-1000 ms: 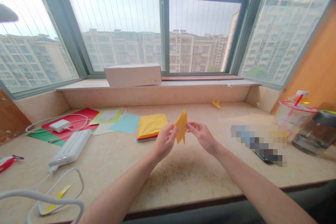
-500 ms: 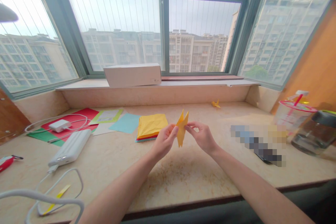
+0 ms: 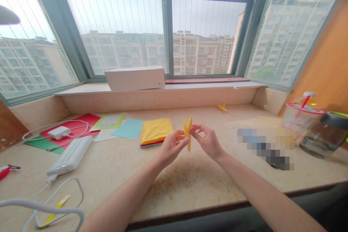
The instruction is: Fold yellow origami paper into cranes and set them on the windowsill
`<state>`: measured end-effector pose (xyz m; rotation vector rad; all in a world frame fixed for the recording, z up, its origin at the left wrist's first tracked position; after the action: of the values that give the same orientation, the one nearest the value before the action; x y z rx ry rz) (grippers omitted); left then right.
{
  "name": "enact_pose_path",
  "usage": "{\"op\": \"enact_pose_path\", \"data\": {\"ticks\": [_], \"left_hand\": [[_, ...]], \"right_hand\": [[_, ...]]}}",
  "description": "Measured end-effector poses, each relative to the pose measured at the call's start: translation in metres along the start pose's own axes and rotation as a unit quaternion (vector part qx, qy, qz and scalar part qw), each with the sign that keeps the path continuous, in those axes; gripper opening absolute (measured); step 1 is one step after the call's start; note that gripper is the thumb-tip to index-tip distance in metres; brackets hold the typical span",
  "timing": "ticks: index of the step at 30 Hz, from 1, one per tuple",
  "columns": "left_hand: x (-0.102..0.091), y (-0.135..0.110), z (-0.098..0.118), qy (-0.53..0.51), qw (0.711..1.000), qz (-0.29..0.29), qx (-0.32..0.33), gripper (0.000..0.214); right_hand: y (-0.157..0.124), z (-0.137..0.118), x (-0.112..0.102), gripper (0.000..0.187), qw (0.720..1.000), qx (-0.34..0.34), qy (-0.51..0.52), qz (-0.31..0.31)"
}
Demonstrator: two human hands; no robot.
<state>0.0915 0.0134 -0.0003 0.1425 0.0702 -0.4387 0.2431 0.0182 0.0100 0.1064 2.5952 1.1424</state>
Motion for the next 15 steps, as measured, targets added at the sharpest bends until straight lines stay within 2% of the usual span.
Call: {"op": "enact_pose_path", "data": {"ticks": [6,10,15], "left_hand": [[0.001,0.0,0.0,-0.044,0.999,0.002,-0.023,0.033],[-0.005,0.002,0.001,-0.062,0.997,0.036,-0.006,0.05],[-0.011,0.004,-0.001,-0.015,0.997,0.07,0.005,0.057]], "right_hand": [[0.0,-0.003,0.004,0.027,0.999,-0.029,0.011,-0.027],[0.0,-0.005,0.004,0.028,0.999,-0.032,0.003,-0.034],[-0.004,-0.006,0.015,0.035,0.991,0.0,0.092,-0.098]]}}
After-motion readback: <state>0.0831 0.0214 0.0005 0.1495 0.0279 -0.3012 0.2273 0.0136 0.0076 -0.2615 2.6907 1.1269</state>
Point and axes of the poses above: each hand's wrist, its own y-axis towards the middle knuckle, its own x-axis out of the palm, z = x × y, the point moved 6 cm from there along y, towards the middle knuckle, and after that the axes turned 13 degrees about -x, right-handed, at the moved point
